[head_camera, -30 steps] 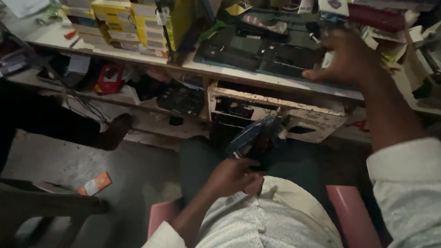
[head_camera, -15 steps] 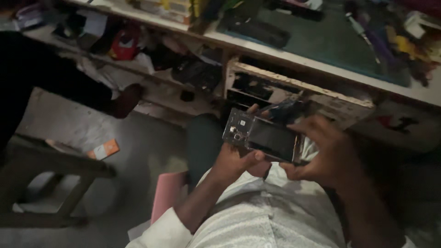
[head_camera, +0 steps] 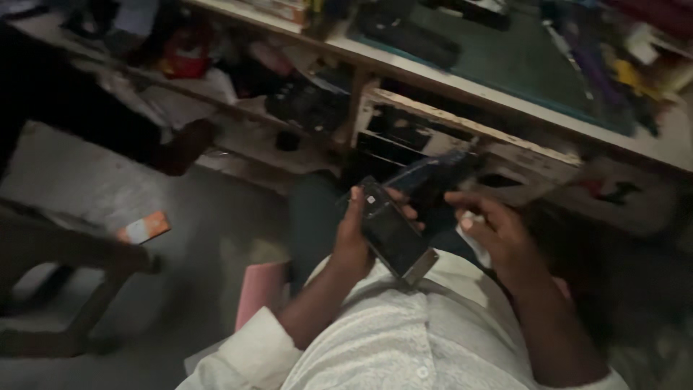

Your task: The person holds a disassembled smartphone and uses a small metal tool to scrape residue from the back panel. They then wipe the device with a white cloth, focusing on the camera area and edges.

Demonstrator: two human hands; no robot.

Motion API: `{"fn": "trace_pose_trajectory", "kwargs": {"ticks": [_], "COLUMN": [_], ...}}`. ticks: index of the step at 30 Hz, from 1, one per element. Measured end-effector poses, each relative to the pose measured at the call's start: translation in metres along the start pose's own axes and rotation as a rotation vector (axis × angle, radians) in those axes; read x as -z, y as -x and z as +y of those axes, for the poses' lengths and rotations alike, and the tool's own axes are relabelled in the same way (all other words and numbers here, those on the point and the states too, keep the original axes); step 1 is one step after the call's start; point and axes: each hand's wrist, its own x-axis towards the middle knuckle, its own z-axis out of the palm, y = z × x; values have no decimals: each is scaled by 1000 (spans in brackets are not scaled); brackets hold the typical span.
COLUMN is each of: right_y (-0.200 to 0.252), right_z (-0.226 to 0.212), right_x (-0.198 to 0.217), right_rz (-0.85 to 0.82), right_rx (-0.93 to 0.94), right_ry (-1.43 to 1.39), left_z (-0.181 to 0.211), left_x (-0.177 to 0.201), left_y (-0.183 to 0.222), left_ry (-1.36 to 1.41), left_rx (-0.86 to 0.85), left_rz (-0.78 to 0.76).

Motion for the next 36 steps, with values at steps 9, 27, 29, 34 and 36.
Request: {"fn": "trace_pose_trajectory", "kwargs": {"ticks": [9,27,29,34,36], "right_y": [-6,1,0,2,4], "right_z": [21,21,25,34,34], "right_x": [5,-29,-31,-28,-27], "right_rz": [59,357,293,236,230], "right_rx": [-64,200,234,230,169], "right_ry": [-705,-222,-324,-404,-361], "left_z": [5,11,12,16,17], "left_x": [-15,-29,-30,-33,-34], "left_y": [6,8,8,12,13], "left_ry": [-187,-358,-382,-390,-424], "left_rx": [40,1,-5,-2,3], "left_rz": [6,-153,-143,-160,-127]}}
